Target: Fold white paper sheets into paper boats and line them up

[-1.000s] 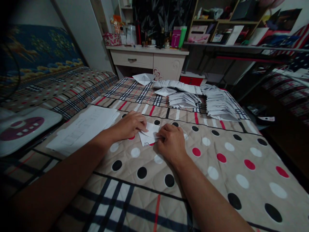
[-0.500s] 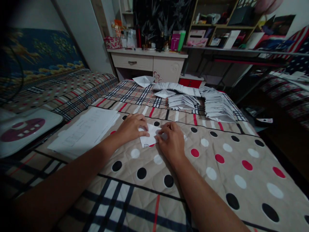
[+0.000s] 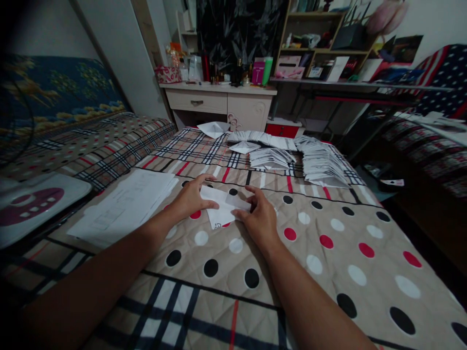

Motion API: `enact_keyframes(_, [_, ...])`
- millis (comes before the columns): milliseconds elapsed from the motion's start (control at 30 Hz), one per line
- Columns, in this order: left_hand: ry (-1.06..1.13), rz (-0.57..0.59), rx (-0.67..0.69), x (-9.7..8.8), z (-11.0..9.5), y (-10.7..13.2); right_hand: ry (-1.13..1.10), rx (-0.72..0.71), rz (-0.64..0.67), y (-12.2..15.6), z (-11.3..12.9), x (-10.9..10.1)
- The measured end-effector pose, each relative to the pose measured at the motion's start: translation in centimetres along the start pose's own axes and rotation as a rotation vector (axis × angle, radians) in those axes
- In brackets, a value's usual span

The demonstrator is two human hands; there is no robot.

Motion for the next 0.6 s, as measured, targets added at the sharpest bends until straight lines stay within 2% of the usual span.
enact_keyframes(133, [0.422,0.104,-0.062,0.2,0.1,0.0,-0.176,0.023,0.021,0.0,-0.2,0.0])
enact_keyframes(233, [0.695,0.124,-0.094,0.4,0.0,0.1,-0.216,0.061,0.089,0.2,0.0,0.3])
enact_keyframes(333, [0.824,0.063,-0.099,0.5,0.0,0.1,-0.254,0.068,0.144,0.3,0.3,0.6])
enact_keyframes(433, [0.900,0.004,-0.123,0.9,-0.1,0.3,-0.366,0.095,0.145,0.4,0.2,0.7])
enact_keyframes(600, [0.994,-0.065,-0.285,2.3,0.2,0.9,-0.486,0.147,0.134,0.5,0.1,0.7])
Point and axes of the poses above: each hand's wrist, its own y-axis away from the middle knuckle, its own x-axis out of the palm, z = x × y, the point moved 7 cm from there along -y, towards the middle knuckle, and after that the axes turned 9 degrees about z, right-handed, at the moved point
